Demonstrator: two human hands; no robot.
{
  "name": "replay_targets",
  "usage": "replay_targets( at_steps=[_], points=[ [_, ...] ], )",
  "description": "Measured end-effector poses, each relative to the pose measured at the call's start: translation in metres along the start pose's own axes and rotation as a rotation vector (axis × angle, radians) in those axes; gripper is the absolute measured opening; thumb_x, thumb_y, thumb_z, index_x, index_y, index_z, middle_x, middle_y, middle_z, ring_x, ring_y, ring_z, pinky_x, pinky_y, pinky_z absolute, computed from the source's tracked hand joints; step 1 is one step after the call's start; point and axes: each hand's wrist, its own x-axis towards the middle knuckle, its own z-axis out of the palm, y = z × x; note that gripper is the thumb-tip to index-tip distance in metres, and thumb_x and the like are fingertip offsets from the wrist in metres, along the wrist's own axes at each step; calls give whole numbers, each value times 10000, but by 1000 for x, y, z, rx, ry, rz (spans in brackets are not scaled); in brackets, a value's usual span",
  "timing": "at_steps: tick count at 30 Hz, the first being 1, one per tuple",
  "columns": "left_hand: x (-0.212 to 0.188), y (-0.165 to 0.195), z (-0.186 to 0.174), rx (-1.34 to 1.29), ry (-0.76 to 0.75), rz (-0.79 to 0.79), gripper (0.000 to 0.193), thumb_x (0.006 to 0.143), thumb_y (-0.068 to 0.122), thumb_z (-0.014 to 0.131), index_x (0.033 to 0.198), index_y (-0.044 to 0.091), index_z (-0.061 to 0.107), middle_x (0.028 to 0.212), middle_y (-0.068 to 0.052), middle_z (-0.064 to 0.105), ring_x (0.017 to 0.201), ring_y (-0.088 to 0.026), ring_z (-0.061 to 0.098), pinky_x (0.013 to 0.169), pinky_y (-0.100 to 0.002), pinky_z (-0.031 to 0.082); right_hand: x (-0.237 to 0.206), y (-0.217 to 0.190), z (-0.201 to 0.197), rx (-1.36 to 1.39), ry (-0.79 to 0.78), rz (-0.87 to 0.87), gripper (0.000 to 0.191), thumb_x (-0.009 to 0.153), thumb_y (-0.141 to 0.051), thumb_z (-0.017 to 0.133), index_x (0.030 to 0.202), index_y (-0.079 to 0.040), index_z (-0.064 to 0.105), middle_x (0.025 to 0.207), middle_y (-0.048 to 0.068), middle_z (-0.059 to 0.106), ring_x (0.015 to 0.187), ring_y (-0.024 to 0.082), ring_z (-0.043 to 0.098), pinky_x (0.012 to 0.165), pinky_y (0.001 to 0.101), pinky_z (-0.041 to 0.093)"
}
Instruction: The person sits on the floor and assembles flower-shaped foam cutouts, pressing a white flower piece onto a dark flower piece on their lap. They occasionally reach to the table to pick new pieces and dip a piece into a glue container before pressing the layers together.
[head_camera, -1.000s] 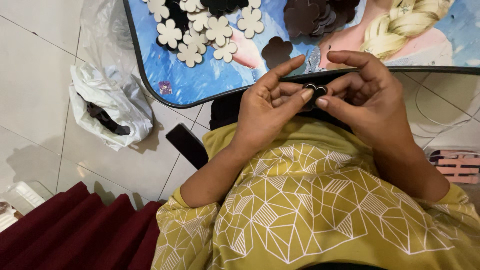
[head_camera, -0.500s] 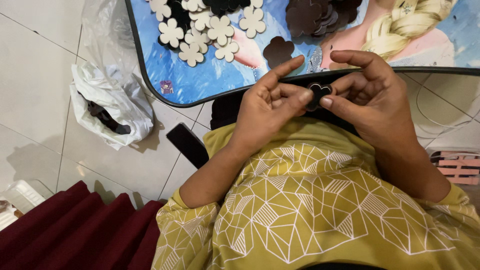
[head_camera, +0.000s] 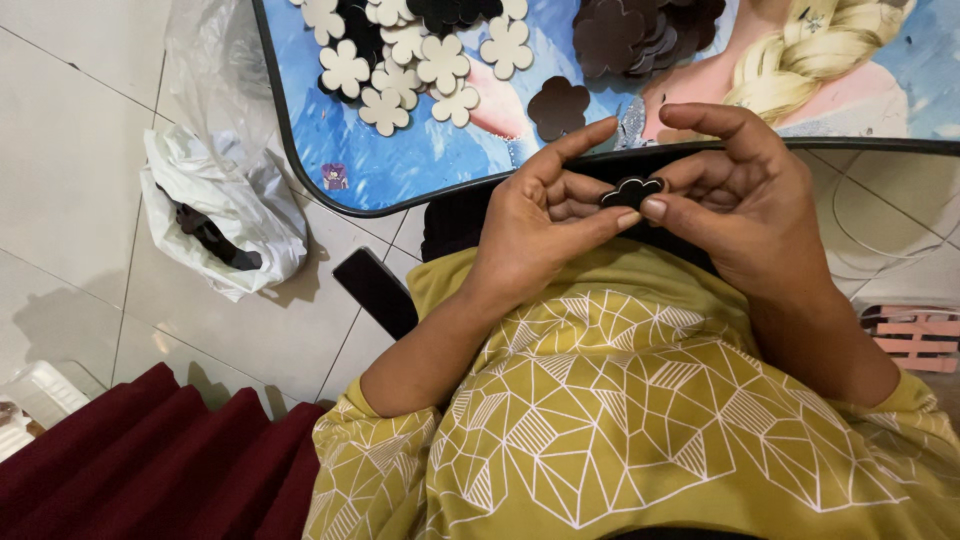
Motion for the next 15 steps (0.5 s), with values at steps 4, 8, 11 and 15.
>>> replay_targets(
  at_steps=[4, 8, 11, 15],
  points=[
    [0, 2, -1, 63, -5, 2, 764, 901, -76, 783, 1573, -16, 424, 1042, -100, 746, 960, -115, 727, 877, -230, 597, 0, 1, 0, 14, -7, 1, 617, 940, 107, 722, 1505, 28, 487, 1039, 132, 733, 990, 127, 715, 895, 225, 568],
    [0, 3, -1, 17, -9, -2, 771, 900, -77, 777, 1576, -9, 414, 1052, -101, 737, 966, -118, 731, 888, -237, 603, 0, 2, -1, 22, -3, 11, 620, 940, 106, 718, 1509, 25, 487, 1075, 126, 734, 985, 121, 713, 894, 220, 565],
    [1, 1, 1, -6, 6, -14, 764, 906, -71, 767, 1580, -6, 412, 1055, -96, 732, 971, -117, 727, 894, -237, 598, 1, 3, -1, 14, 0, -3, 629, 941, 110, 721, 1517, 27, 483, 1046, 123, 732, 959, 112, 708, 905, 222, 564],
    [1, -4, 3, -3, 37, -6, 732, 929, -56, 755, 1578, -11, 418, 1054, -75, 726, 979, -96, 716, 899, -225, 589, -1, 1, 0, 17, -3, -19, 651, 933, 114, 725, 1526, 27, 471, 1030, 117, 725, 960, 105, 702, 922, 223, 562]
  ],
)
